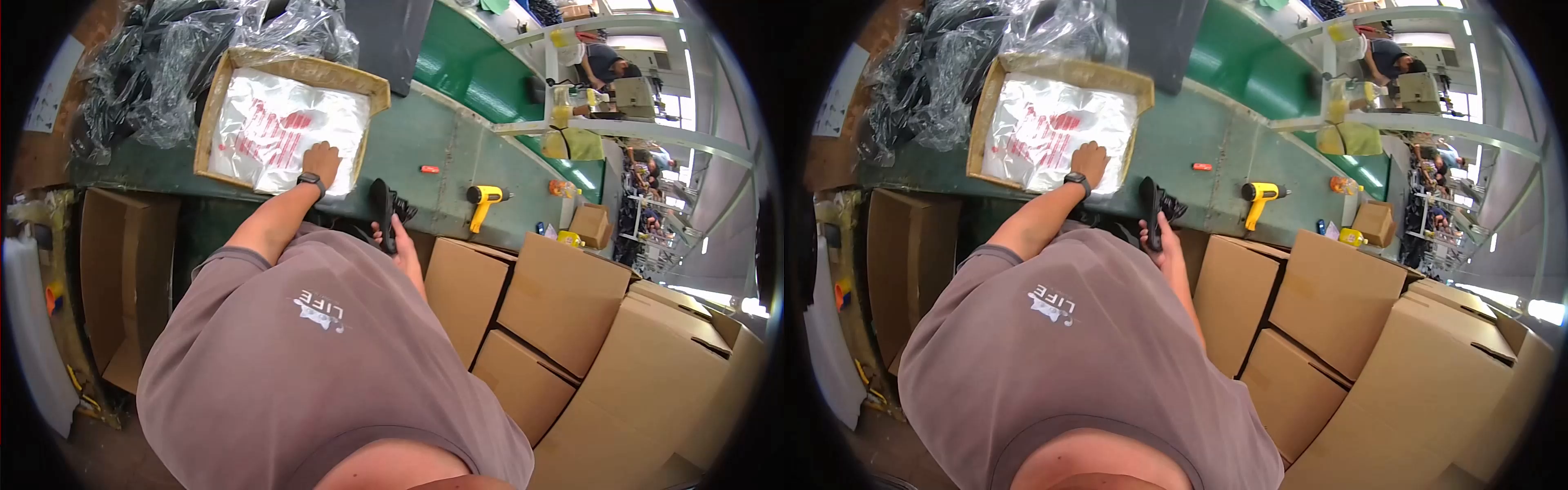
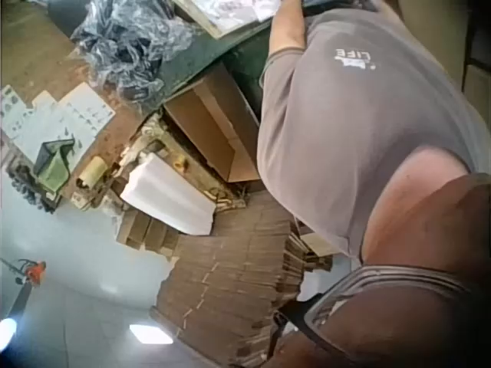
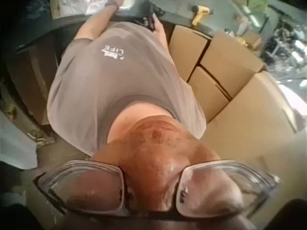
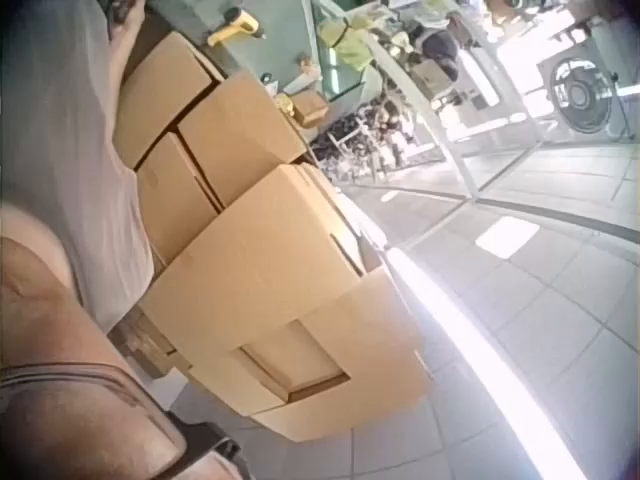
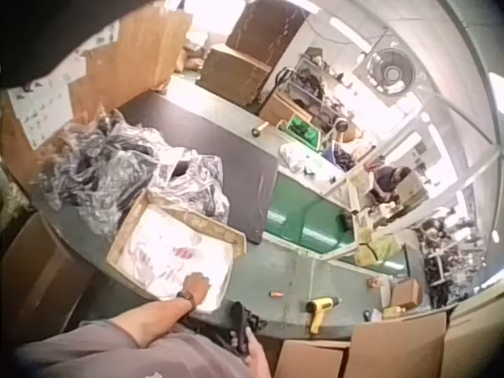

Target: Packing bike saddles into individual plastic bags and then into a cardboard shipping box with foam inserts.

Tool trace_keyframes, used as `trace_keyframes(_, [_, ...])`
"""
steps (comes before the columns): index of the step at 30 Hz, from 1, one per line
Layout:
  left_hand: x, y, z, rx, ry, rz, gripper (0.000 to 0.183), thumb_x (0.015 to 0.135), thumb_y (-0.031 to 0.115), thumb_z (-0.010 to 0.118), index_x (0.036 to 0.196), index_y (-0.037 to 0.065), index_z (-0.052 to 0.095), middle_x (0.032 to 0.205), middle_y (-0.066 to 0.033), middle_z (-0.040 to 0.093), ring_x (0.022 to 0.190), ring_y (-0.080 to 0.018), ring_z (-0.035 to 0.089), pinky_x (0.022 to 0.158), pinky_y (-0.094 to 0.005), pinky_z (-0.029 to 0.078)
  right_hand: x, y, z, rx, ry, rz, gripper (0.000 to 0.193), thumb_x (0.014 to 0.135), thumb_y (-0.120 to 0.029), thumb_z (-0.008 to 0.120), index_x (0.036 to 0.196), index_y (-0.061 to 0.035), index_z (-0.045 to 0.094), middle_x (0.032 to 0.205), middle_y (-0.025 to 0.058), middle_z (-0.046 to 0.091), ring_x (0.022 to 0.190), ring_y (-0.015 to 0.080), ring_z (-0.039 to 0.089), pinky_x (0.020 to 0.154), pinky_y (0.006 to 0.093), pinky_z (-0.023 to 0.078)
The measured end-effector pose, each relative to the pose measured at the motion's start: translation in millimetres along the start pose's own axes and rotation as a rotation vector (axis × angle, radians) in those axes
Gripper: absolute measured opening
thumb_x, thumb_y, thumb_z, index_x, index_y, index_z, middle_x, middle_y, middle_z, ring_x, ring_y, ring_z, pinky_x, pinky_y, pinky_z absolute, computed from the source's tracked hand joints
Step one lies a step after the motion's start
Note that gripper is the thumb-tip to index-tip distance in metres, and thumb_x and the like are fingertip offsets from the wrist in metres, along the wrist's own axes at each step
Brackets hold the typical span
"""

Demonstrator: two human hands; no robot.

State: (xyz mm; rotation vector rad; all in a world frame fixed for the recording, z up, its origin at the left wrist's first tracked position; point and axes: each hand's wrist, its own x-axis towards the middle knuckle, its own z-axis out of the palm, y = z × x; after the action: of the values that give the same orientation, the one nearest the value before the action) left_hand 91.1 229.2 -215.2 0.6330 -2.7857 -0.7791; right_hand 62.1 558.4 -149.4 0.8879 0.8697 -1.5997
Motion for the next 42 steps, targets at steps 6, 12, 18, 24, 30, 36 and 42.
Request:
trace_keyframes(6, [-19,-38,18,-0.071,-0.067,-0.165,0.021,0.101,0.027,0.071,0.1,0.006,0.075,0.107,-0.0168,0.069,0.105,-0.0399,0.067,0.086,-0.056,0.056,-44,21,98,-0.508,0.047,-0.539,0.038,0.111,-0.03,0.07,0.135,-0.0058,0.053,0.109,0.0137,0.076,0.069,0.0203,0.07,0.057,0.0349,0.061])
trace_keyframes(12, [-28,-22,5,0.013,-0.116,-0.128,0.022,0.103,0.031,0.07,0.109,0.011,0.079,0.119,-0.0163,0.068,0.113,-0.0391,0.068,0.091,-0.0551,0.058,-37,21,131,-0.697,0.044,-0.663,0.036,0.107,-0.025,0.075,0.13,-0.0043,0.058,0.1,0.0109,0.075,0.066,0.0177,0.07,0.054,0.0341,0.059])
trace_keyframes(18, [-18,-55,25,-0.247,-0.054,-0.332,0.026,0.11,0.027,0.057,0.109,0.006,0.072,0.108,-0.0227,0.073,0.105,-0.0454,0.072,0.089,-0.0573,0.057,-14,13,107,-0.748,0.145,-0.568,0.039,0.107,-0.031,0.076,0.131,-0.0068,0.059,0.098,0.0122,0.076,0.063,0.0217,0.072,0.053,0.0382,0.06])
trace_keyframes(24, [-10,-59,4,-0.644,-0.13,-0.556,0.035,0.105,0.034,0.065,0.094,0.002,0.075,0.092,-0.0232,0.078,0.092,-0.0457,0.075,0.082,-0.0537,0.058,-26,21,136,-0.952,0.148,-0.695,0.06,0.101,-0.019,0.079,0.153,-0.0071,0.051,0.1,0.0114,0.072,0.078,0.0232,0.075,0.069,0.0391,0.063])
trace_keyframes(30, [2,-50,-52,-0.425,0.303,-0.652,0.033,0.105,0.035,0.069,0.094,0.005,0.078,0.089,-0.0178,0.077,0.085,-0.0417,0.073,0.076,-0.0518,0.054,46,13,155,-1.661,0.154,-0.881,0.098,0.09,-0.024,0.088,0.172,-0.0099,0.036,0.143,0.0317,0.067,0.125,0.0485,0.071,0.107,0.0495,0.055])
trace_keyframes(36, [-50,27,-217,-0.371,0.372,0.366,0.007,0.09,0.013,0.08,0.09,0.007,0.076,0.106,-0.0075,0.073,0.108,-0.0341,0.067,0.095,-0.0493,0.049,31,15,199,-1.94,0.147,-0.851,0.123,0.088,-0.029,0.09,0.179,-0.0164,0.008,0.124,0.0335,0.075,0.114,0.0555,0.072,0.096,0.0568,0.057])
trace_keyframes(42, [-132,32,-309,-0.845,0.473,-0.174,0.017,0.112,0.018,0.067,0.102,0.004,0.071,0.109,-0.0071,0.07,0.103,-0.0208,0.067,0.092,-0.0372,0.053,-4,8,251,-0.787,-0.239,-0.342,0.083,0.103,-0.011,0.075,0.167,-0.0108,0.022,0.102,0.0166,0.071,0.067,0.0251,0.071,0.052,0.0391,0.06])
